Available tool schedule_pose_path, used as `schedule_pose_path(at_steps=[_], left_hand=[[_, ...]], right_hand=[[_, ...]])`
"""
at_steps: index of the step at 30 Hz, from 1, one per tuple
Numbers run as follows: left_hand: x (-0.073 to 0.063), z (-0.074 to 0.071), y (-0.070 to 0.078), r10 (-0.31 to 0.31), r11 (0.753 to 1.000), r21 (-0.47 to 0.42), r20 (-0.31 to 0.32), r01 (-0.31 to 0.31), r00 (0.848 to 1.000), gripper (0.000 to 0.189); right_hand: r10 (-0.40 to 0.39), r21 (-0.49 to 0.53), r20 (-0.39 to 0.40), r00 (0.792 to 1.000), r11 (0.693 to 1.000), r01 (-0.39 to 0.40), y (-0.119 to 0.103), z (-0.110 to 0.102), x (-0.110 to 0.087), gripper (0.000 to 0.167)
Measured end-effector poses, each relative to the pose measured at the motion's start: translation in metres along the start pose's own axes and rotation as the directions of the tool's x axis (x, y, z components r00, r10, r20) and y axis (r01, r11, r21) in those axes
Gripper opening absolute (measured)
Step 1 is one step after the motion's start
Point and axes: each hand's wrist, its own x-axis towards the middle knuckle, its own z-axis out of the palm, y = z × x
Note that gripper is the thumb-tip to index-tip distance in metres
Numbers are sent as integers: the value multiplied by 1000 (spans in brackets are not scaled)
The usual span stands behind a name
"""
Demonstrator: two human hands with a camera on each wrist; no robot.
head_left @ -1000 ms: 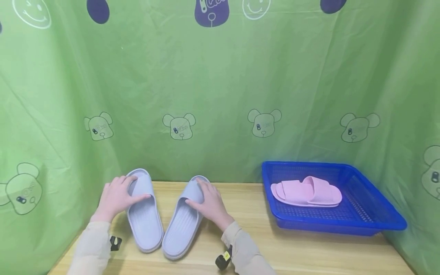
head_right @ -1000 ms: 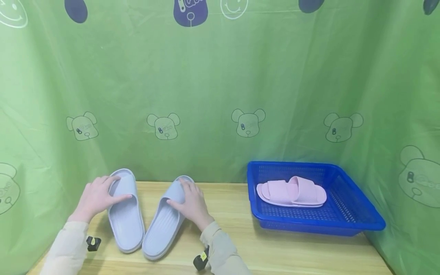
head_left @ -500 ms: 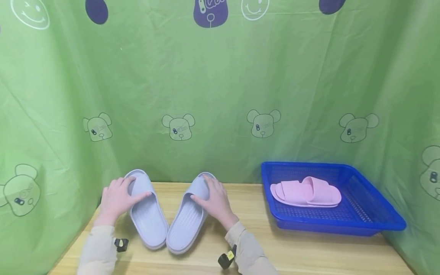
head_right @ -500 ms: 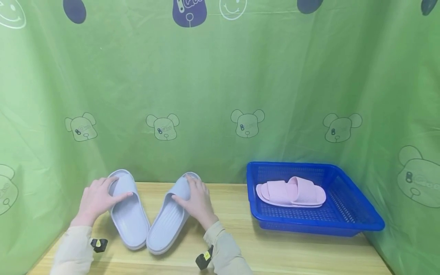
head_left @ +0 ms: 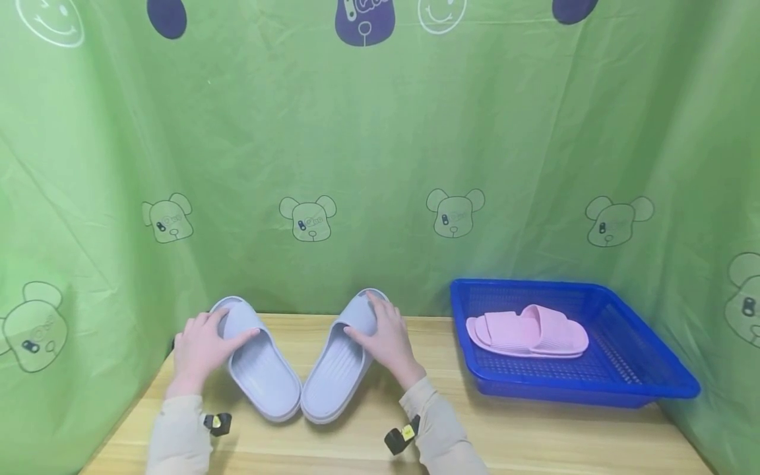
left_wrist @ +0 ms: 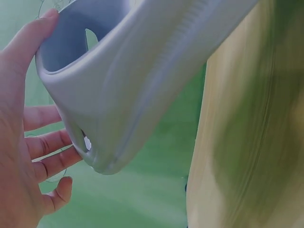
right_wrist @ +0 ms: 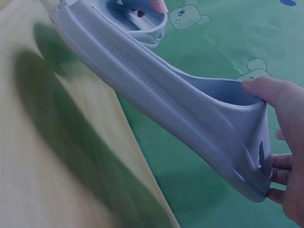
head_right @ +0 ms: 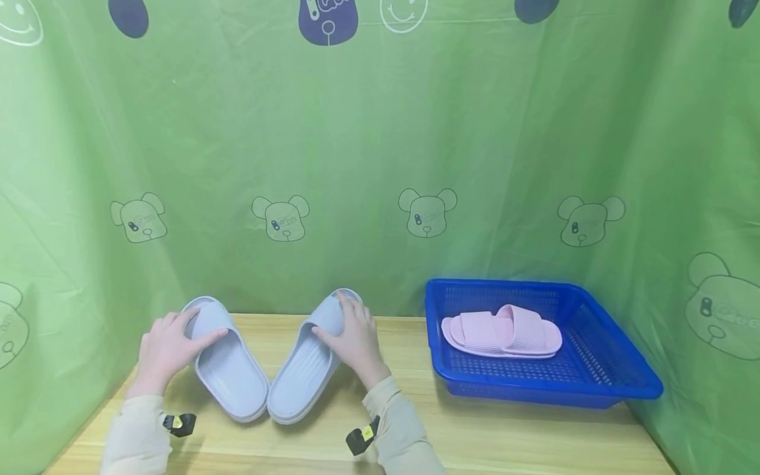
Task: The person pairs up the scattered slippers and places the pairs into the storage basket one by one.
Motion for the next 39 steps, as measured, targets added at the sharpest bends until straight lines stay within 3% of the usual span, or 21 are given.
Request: schedule_pose_path(at_steps=[9, 17, 30, 39], left_hand=[[-6, 5, -1, -75, 996, -50, -32, 73, 997, 97], [-10, 11, 0, -85, 996, -41, -83, 81, 993, 94], [-11, 21, 8, -180, 983, -37, 40, 182, 983, 106], [-13, 25, 22, -201, 979, -19, 79, 203, 976, 110]], right_hand=[[23, -6, 2, 1000, 1000, -23, 6, -8, 4, 90], [39, -2, -6, 999, 999, -39, 7, -14, 6, 89], [45, 10, -48, 998, 999, -44, 9, -17, 5, 88], [91, 8, -88, 992, 996, -91, 6, -17, 1, 86]])
